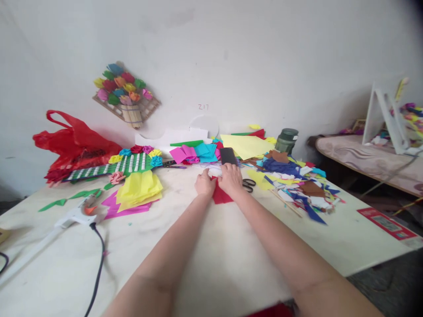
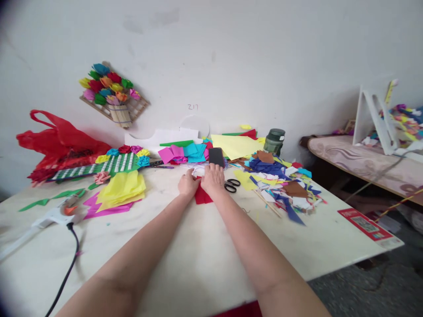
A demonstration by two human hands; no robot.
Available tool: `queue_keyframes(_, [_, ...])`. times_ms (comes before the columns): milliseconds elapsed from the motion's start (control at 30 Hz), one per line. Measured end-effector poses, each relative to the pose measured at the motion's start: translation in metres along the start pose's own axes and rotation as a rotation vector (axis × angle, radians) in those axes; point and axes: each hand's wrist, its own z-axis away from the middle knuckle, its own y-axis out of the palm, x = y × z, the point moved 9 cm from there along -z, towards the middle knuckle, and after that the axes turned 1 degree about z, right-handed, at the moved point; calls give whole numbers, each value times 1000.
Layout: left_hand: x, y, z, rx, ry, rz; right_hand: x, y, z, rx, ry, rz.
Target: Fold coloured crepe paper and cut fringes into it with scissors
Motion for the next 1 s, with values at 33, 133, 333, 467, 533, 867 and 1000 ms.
queue_keyframes(33, [0,-3,-1,-44,15,19,8,4,1,1,-76,-1])
queue_keyframes(133, [7,-12,-4,-175,20,124,22,27,6,95,-221,-19])
queue_keyframes(333, [23,-5,-9,-210,-11,470,11,75,14,469,-232,-27])
queue_keyframes(467, [29,2,-9,-199,-25,658,3,77,14,510,-230,-4])
queue_keyframes(533, [34,2,-10,-215,-41,734,-1,78,14,521,-211,-3])
queue_keyframes(867, [47,1,-13,-288,-149,1039,-19,70,14,448,-197,18])
queue_keyframes(1000, [54,6,-17,-276,-185,1140,-6,59,10,322,-234,39])
